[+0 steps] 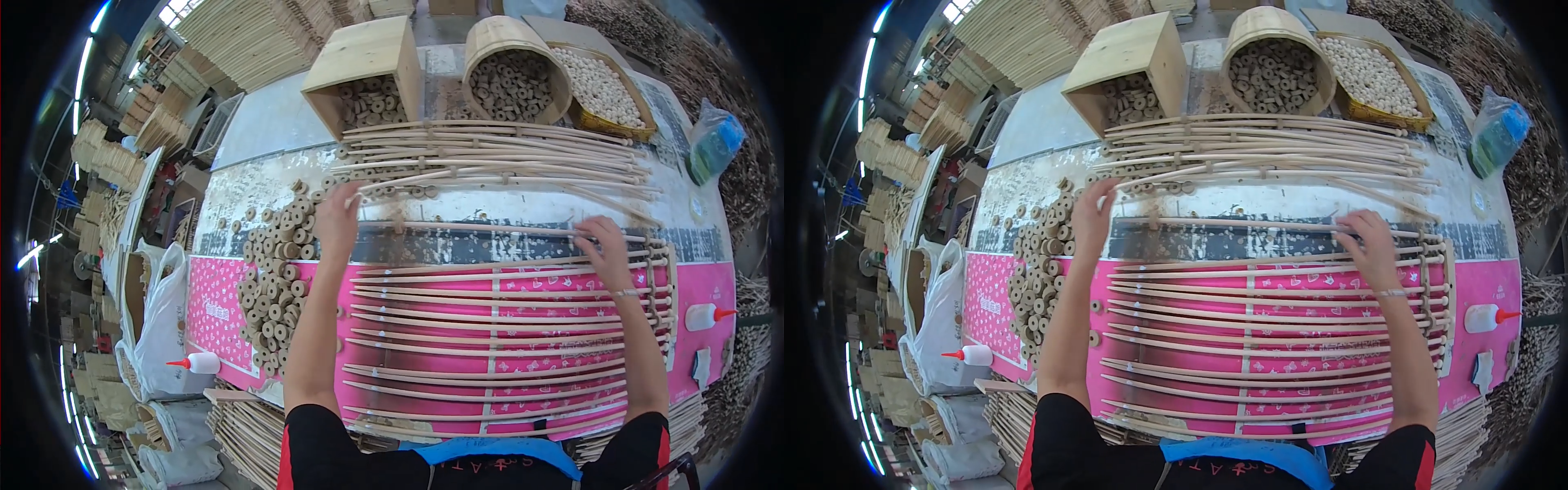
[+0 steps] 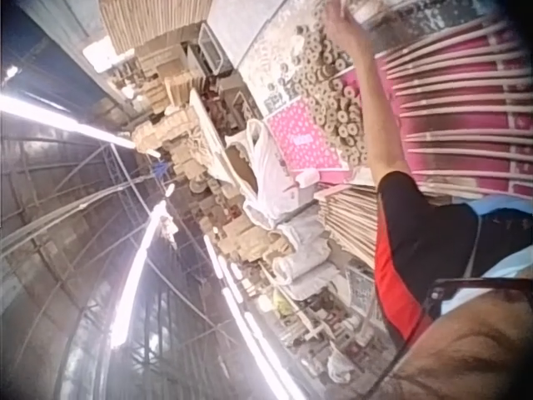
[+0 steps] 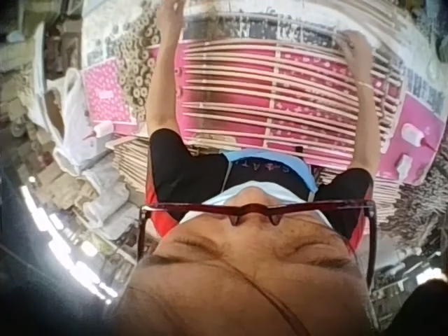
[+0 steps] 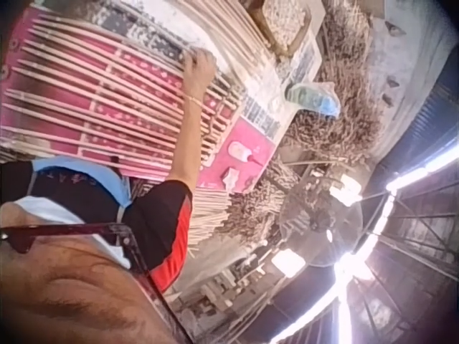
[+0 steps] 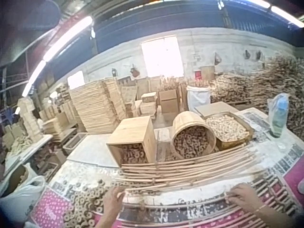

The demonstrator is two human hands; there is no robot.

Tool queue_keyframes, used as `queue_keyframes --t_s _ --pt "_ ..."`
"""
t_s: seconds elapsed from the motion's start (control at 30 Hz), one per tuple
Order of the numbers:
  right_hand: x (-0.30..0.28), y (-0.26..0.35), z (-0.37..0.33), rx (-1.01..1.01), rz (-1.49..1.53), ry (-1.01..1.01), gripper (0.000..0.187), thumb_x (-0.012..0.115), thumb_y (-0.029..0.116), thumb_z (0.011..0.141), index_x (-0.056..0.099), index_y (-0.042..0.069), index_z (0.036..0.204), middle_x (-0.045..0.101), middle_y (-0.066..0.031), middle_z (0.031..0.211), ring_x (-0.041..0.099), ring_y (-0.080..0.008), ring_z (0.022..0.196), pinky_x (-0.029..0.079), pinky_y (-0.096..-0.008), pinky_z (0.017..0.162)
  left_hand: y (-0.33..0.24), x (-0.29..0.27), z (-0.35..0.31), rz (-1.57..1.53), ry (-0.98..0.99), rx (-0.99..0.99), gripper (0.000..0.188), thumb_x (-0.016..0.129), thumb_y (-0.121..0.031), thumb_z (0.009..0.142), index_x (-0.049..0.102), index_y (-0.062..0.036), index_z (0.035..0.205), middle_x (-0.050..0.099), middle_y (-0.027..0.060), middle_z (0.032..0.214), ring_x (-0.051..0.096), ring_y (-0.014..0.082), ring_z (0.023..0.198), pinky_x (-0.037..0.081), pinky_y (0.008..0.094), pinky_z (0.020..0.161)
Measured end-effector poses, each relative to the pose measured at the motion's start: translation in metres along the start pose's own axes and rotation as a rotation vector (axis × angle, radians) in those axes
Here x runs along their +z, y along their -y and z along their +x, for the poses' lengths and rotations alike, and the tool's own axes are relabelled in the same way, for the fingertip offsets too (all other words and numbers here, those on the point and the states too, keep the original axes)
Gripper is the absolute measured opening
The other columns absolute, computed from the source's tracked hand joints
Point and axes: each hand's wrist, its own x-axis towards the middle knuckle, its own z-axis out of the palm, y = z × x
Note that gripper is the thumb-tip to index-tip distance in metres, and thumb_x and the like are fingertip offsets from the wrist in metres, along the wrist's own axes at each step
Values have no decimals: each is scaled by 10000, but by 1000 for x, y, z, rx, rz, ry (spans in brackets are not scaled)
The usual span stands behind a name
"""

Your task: Assembling wooden racks by gluing small rings onto wooden rods.

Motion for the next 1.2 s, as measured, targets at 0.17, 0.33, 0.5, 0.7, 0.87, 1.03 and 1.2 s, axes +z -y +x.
queue_keyframes --t_s 0.17,0.33,0.5,0.7,0.87,1.03,1.2 --pt "-23 17 -36 -51 -30 113 211 724 55 838 717 29 1047 657 -109 957 626 -314 945 485 -425 865 84 -38 0 302 44 -153 333 687 -65 867 686 -145 1190 679 72 1212 630 336 1128 492 447 941" --pt "-9 23 -35 -36 -48 87 252 726 56 830 728 42 1082 657 -91 1011 600 -305 1004 474 -428 901 100 -8 2 385 126 -24 413 736 -132 822 691 -174 1231 668 41 1245 639 311 1143 446 448 1016" --pt "5 18 -27 -10 -11 140 174 758 79 814 745 76 987 613 -64 914 573 -285 927 452 -398 850 98 11 18 546 153 -57 341 790 -155 782 721 -192 1115 649 51 1072 639 276 1061 446 434 923" --pt "5 20 -23 75 99 189 66 694 34 876 677 34 940 609 -91 893 571 -294 898 434 -380 849 88 -13 21 296 -38 -114 327 758 -108 833 692 -130 1153 680 94 1083 660 329 1024 506 462 894" --pt "0 15 -18 38 104 52 57 665 26 903 658 25 960 615 -96 877 596 -280 859 446 -372 812 78 -38 -16 -769 134 -547 337 647 -139 1023 628 7 1326 715 26 1079 650 92 970 506 253 862" --pt "2 18 -7 83 201 -30 62 646 8 920 659 6 981 616 -99 905 610 -254 872 480 -350 796 57 -43 -55 -1156 206 -770 295 610 -184 1057 627 -27 1306 707 36 1164 669 127 1065 525 277 922" --pt "6 18 -7 49 163 -32 58 652 19 915 663 12 972 619 -98 885 609 -263 839 474 -353 798 39 -36 -64 -1239 207 -792 276 606 -178 1059 623 -39 1297 706 71 1203 680 183 1122 535 322 968"
